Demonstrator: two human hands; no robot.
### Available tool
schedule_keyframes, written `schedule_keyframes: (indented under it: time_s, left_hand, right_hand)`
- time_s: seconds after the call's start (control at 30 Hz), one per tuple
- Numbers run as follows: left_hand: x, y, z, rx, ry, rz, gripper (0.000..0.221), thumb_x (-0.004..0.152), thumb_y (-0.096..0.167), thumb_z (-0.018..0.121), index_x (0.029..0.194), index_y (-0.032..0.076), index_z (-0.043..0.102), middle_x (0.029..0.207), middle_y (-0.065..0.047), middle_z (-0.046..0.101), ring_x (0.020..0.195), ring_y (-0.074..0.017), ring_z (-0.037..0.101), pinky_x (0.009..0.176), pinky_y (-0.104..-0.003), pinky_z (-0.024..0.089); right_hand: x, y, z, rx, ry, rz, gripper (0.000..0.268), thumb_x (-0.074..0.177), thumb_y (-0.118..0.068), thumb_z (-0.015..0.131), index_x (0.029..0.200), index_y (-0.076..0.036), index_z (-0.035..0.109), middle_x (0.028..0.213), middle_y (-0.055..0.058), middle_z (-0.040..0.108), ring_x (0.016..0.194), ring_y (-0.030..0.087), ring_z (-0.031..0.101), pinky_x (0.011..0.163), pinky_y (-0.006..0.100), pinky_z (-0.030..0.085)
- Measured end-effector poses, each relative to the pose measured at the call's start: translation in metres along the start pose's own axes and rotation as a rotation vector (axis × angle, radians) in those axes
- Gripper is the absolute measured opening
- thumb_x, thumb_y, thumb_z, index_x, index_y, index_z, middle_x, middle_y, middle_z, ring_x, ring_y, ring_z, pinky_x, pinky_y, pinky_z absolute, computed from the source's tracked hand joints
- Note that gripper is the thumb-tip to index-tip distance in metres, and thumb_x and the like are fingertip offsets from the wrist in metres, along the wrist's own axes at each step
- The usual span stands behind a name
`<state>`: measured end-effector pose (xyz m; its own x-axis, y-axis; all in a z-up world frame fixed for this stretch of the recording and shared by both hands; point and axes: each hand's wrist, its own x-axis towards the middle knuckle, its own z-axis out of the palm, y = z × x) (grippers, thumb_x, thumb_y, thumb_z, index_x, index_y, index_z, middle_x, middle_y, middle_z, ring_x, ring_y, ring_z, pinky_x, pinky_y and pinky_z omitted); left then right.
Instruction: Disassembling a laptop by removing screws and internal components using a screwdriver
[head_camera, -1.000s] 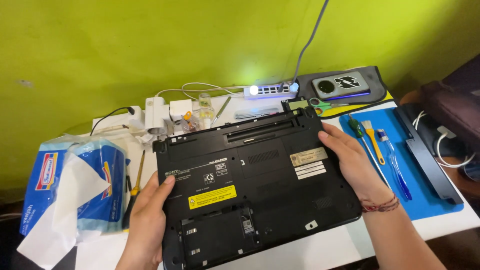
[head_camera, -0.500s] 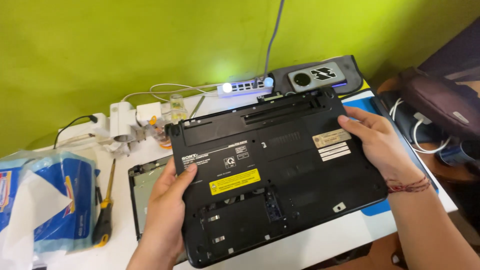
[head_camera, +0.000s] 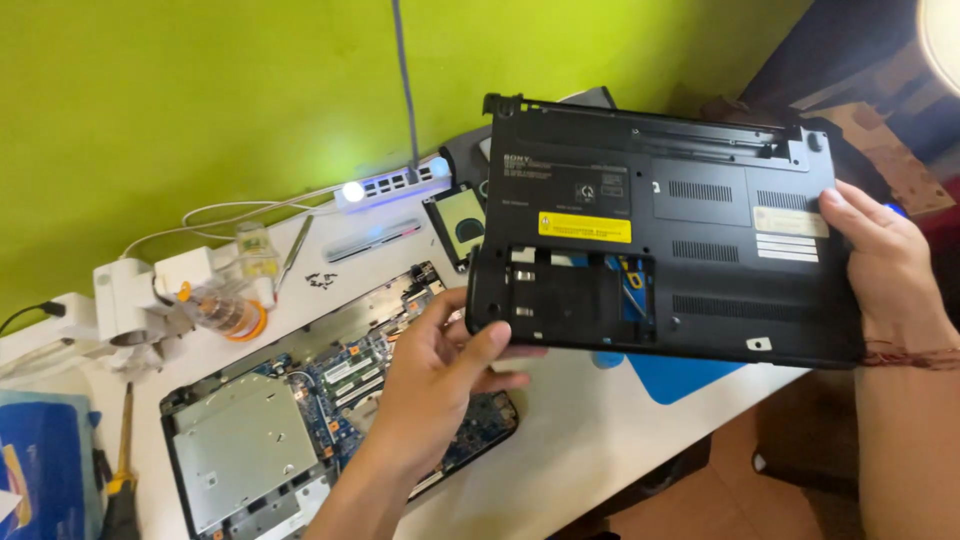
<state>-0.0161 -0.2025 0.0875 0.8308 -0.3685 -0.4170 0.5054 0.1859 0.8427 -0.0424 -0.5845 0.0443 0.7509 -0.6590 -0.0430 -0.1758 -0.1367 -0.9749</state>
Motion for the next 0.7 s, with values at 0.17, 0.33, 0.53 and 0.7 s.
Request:
schedule_keyframes:
  time_s: [0.17,0.33,0.53,0.7]
  left_hand:
    - [0.044,-0.014,0.025,-0.19,0.11,0.18,0.025,0.085,0.005,0.059,0.109,-0.002,0.054,0.094,-0.016,0.068,0.097,-0.0315,0.069,0.091,-0.049,0.062]
    - [0.096,-0.02,0.043,-0.301,0.239,0.215,0.022,0.087,0.008,0.061,0.106,0.011,0.049,0.091,-0.007,0.069,0.079,-0.026,0.068,0.071,-0.04,0.057]
    - [0.155,-0.015,0.047,-0.317,0.348,0.215,0.009,0.093,0.01,0.056,0.095,0.013,0.048,0.085,-0.011,0.068,0.064,-0.023,0.066,0.056,-0.038,0.059]
    - [0.193,-0.02,0.045,-0.192,0.214,0.184,0.014,0.092,0.018,0.06,0.104,0.012,0.055,0.074,-0.005,0.063,0.057,-0.0189,0.066,0.045,-0.031,0.055]
  right_hand:
    - [-0.013,0.017,0.001,0.271,-0.009,-0.012,0.024,0.092,-0.022,0.059,0.115,-0.015,0.058,0.104,-0.004,0.065,0.087,0.006,0.063,0.079,0.02,0.055]
    - [-0.024,0.028,-0.008,0.384,-0.172,0.071,0.027,0.09,-0.014,0.06,0.116,-0.01,0.054,0.104,0.005,0.065,0.085,0.016,0.065,0.07,0.03,0.056]
    - [-0.01,0.054,-0.037,0.204,-0.174,0.143,0.015,0.1,-0.017,0.057,0.089,-0.007,0.053,0.066,0.011,0.059,0.056,0.018,0.062,0.053,0.029,0.056]
    - [-0.004,0.043,-0.043,0.063,-0.012,-0.019,0.058,0.096,-0.018,0.056,0.147,-0.003,0.035,0.09,0.008,0.052,0.068,0.014,0.056,0.059,0.03,0.053]
